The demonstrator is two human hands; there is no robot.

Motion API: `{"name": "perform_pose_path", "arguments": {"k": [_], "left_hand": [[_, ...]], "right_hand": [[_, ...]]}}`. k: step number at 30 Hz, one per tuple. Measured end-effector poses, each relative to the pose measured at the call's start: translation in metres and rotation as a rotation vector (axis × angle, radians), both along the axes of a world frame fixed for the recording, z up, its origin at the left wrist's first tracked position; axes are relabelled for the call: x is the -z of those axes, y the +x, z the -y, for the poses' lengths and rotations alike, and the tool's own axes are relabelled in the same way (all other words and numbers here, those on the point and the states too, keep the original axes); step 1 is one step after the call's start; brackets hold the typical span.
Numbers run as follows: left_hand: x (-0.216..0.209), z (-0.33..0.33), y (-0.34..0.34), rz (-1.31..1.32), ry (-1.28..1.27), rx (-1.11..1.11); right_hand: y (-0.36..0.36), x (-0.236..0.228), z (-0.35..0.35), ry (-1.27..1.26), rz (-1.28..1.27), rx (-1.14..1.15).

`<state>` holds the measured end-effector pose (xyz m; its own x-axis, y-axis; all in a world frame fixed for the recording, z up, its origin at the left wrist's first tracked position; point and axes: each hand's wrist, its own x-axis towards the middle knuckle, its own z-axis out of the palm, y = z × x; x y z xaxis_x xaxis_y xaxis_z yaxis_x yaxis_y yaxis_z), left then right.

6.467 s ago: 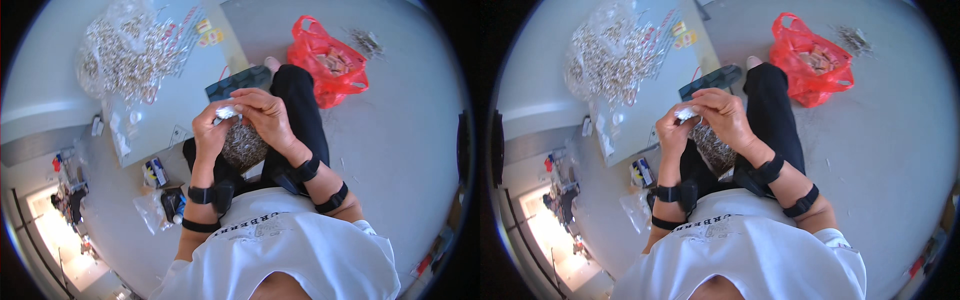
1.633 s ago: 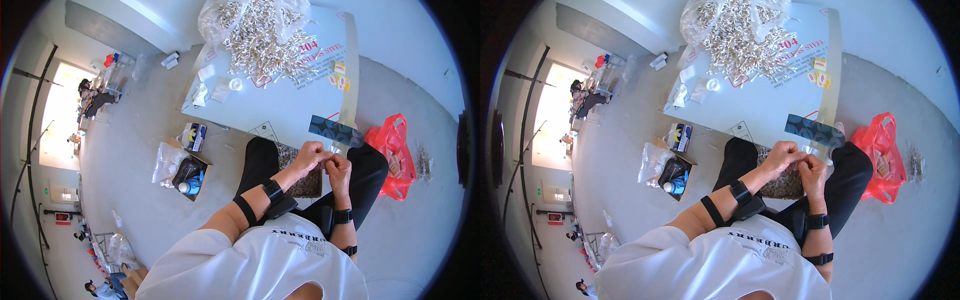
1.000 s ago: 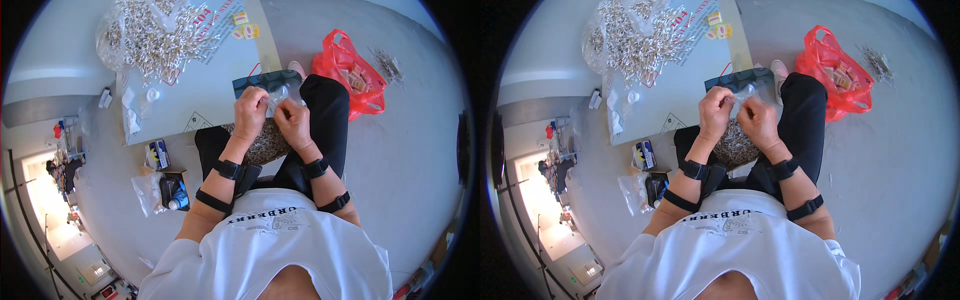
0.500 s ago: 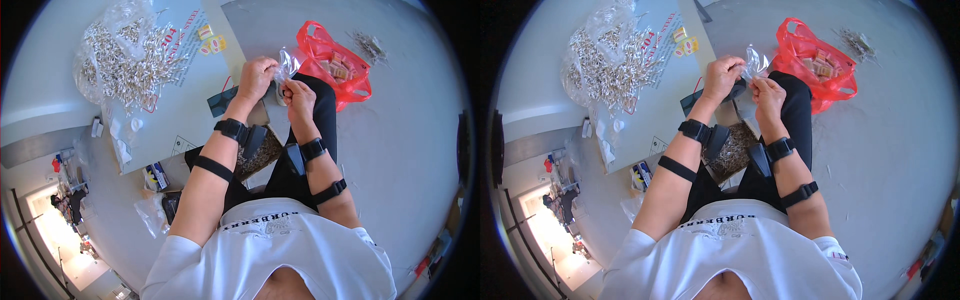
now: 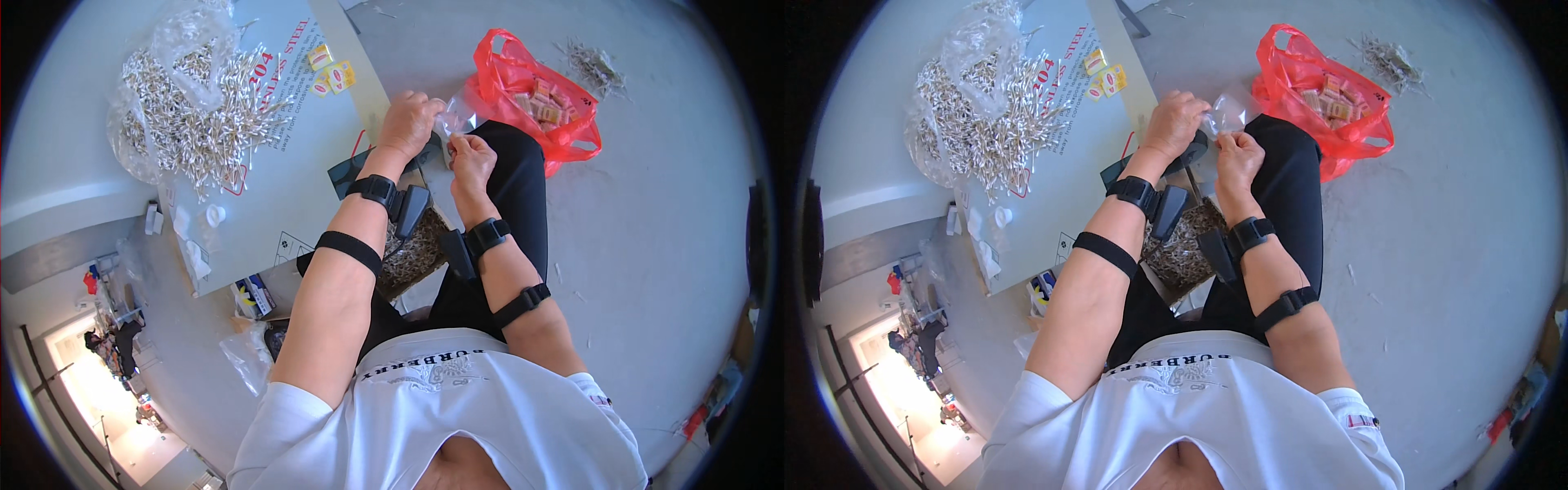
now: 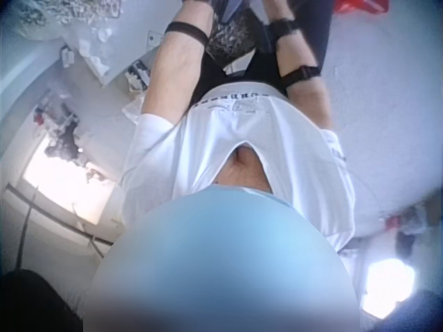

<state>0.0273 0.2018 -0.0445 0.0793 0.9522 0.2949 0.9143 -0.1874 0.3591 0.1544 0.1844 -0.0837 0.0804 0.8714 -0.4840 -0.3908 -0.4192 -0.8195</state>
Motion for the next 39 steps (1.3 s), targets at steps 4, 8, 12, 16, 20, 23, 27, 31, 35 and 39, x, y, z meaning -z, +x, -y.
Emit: {"name": "perform_pose_path", "arguments": {"k": [4,8,12,16,20,23,27,31,35,39], "left_hand": [[0.001,0.009,-0.008,0.05,-0.028,0.049],[-0.003,0.015,-0.014,0.059,0.0,0.085],[-0.012,0.022,-0.01,0.089,0.05,0.101],[-0.016,0.028,-0.006,0.061,0.116,0.089],[-0.016,0.032,-0.003,0.048,0.17,0.065],[-0.017,0.034,0.0,0.062,0.18,0.035],[-0.018,0.041,-0.002,0.081,0.183,-0.003],[-0.018,0.045,-0.003,0.098,0.16,-0.024],[-0.024,0.037,-0.001,0.098,0.152,0.032],[-0.026,0.035,0.0,0.093,0.14,0.055]], "right_hand": [[0.004,-0.005,0.009,-0.022,-0.017,-0.095],[0.006,-0.021,0.015,-0.119,-0.131,-0.108],[0.009,-0.029,0.019,-0.075,-0.107,-0.103],[0.009,-0.032,0.025,-0.006,-0.112,-0.084],[0.009,-0.034,0.025,0.007,-0.119,-0.091],[0.012,-0.035,0.024,-0.042,-0.168,-0.098],[0.01,-0.036,0.025,-0.084,-0.148,-0.163],[0.01,-0.038,0.026,-0.049,-0.09,-0.179],[0.012,-0.038,0.02,-0.04,-0.103,-0.103],[0.013,-0.032,0.018,-0.035,-0.153,-0.171]]}}
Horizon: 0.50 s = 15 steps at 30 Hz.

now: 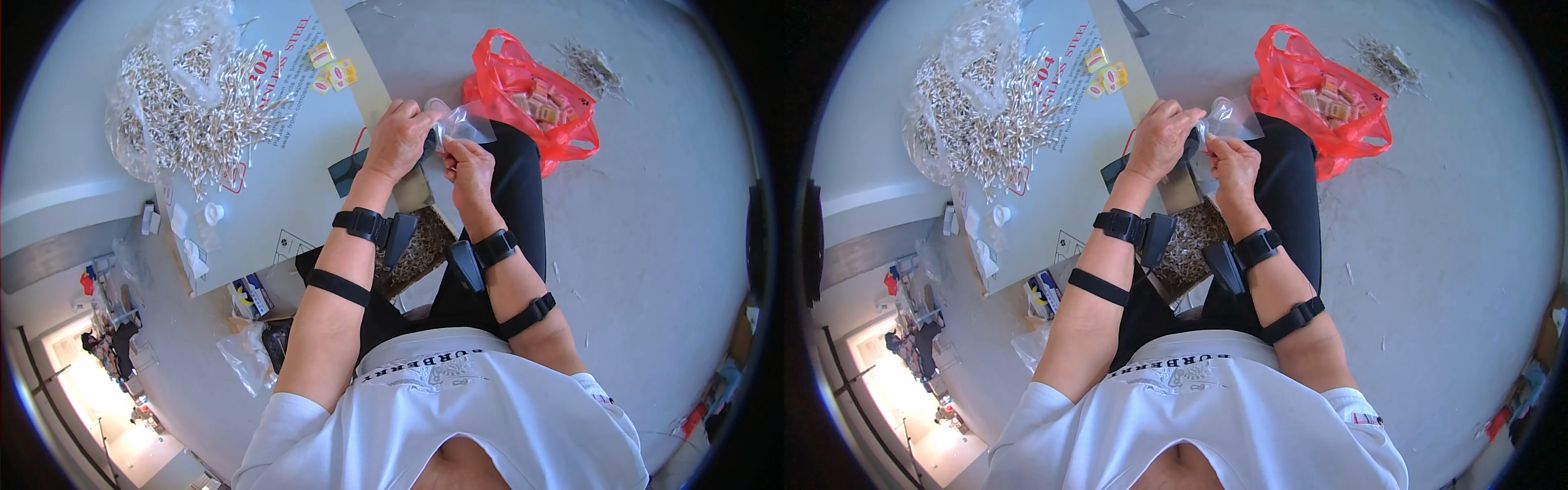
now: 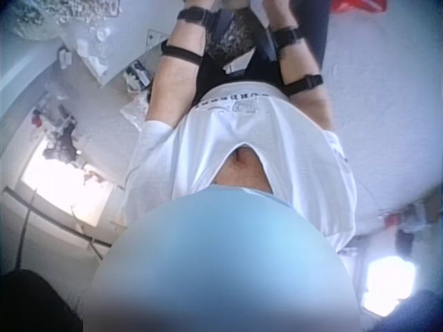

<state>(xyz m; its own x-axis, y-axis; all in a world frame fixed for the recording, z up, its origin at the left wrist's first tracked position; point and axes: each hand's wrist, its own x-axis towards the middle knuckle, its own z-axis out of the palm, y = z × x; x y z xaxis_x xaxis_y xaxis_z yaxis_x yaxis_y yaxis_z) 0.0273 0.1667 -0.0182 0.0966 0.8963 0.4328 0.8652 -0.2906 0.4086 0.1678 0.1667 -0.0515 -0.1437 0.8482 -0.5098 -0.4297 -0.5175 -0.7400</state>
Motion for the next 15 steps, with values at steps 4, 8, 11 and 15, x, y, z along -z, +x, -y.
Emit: {"name": "perform_pose_path", "arguments": {"k": [4,8,11,15], "left_hand": [[0.0,0.008,-0.002,0.057,-0.048,-0.035],[0.004,0.017,-0.006,0.082,-0.014,-0.067],[0.006,0.023,-0.004,0.076,0.004,-0.09],[0.01,0.03,-0.004,0.081,0.018,-0.183]], "right_hand": [[-0.002,-0.003,0.004,-0.003,0.002,-0.033],[-0.005,-0.005,0.005,0.068,0.064,-0.047],[-0.006,0.0,0.007,0.151,0.121,-0.075],[-0.009,-0.005,0.006,0.173,0.159,-0.025]]}}
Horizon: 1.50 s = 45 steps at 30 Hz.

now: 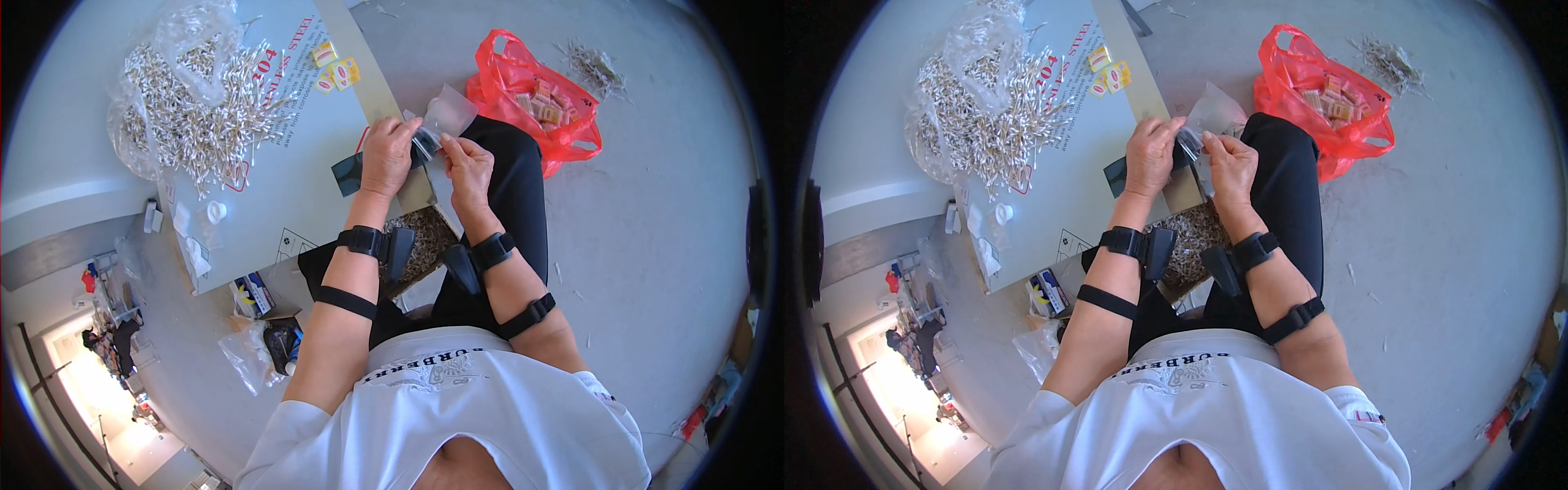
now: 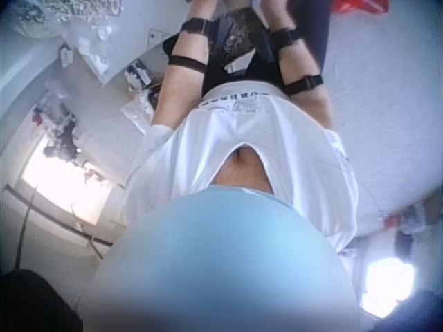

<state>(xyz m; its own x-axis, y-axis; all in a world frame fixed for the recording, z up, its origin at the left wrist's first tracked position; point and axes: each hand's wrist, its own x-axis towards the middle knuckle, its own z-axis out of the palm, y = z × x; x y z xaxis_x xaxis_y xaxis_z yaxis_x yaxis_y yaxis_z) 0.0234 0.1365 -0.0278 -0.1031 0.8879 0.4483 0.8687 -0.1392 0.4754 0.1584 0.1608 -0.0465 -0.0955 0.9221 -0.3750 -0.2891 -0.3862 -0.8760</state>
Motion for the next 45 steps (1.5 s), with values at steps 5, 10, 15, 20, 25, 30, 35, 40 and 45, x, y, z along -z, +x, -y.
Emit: {"name": "perform_pose_path", "arguments": {"k": [5,10,15,20,25,30,35,40,45], "left_hand": [[-0.003,-0.003,-0.002,-0.078,-0.02,0.03],[0.001,-0.005,-0.003,-0.197,-0.007,0.079],[0.004,-0.014,-0.002,-0.247,0.003,0.127],[0.006,-0.019,-0.003,-0.278,-0.012,0.147],[0.009,-0.026,0.001,-0.324,-0.017,0.171],[0.013,-0.023,-0.003,-0.335,-0.01,0.173],[0.017,-0.03,-0.003,-0.308,-0.008,0.136],[0.015,-0.036,-0.006,-0.274,-0.042,0.185],[0.013,-0.037,-0.008,-0.237,-0.036,0.234]], "right_hand": [[0.003,0.003,-0.002,0.018,0.017,-0.039],[0.003,0.005,-0.001,-0.012,-0.015,0.058],[0.006,0.01,-0.007,-0.055,-0.025,0.025],[0.004,0.01,-0.002,-0.12,-0.05,0.021],[0.006,0.024,-0.008,0.083,0.237,0.033],[0.008,0.016,-0.001,-0.022,0.073,-0.006],[0.004,0.02,-0.003,0.007,0.067,0.04],[0.008,0.017,-0.003,-0.12,-0.028,0.043],[0.007,0.023,-0.001,-0.062,-0.043,0.069]]}}
